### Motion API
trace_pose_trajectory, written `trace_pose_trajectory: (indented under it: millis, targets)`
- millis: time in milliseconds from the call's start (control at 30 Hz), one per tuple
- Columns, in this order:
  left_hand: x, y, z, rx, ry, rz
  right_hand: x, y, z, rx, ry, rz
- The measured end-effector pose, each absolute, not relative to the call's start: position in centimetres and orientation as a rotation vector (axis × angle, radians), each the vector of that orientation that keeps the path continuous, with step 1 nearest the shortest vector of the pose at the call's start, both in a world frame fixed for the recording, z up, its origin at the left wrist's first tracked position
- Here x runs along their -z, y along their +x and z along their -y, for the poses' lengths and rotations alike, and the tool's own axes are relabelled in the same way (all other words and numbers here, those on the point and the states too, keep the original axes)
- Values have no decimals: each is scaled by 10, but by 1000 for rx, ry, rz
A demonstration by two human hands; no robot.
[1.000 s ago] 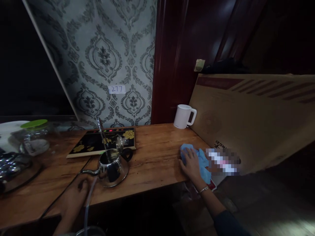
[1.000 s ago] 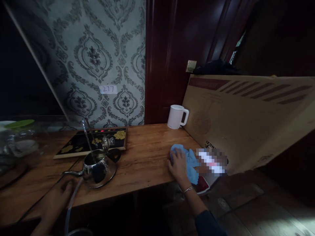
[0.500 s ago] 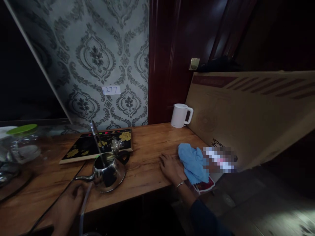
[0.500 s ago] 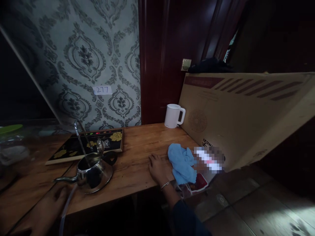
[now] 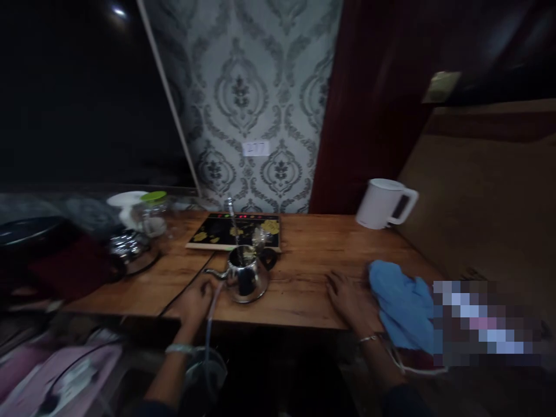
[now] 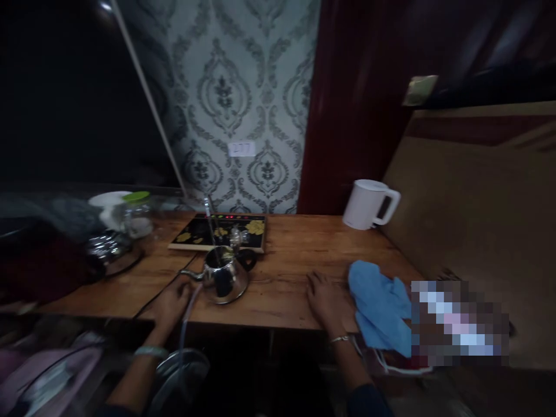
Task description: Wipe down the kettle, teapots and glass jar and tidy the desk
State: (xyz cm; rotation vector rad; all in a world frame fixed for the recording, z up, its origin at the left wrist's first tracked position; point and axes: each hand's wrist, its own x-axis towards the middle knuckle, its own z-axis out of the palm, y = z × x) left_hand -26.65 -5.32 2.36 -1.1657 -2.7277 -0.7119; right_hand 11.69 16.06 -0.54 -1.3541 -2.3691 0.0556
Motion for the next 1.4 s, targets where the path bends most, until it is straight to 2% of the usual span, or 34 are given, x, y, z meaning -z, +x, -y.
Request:
trace_pose_trajectory:
  millis: [567,1400]
  targets:
    - [-23,-253,59,800,-1079,2748,-12,125,-156,-47,-1371,2611]
    - [-16,-255,58,846,-1079,2726,3,125,-164,7,-1333,2589]
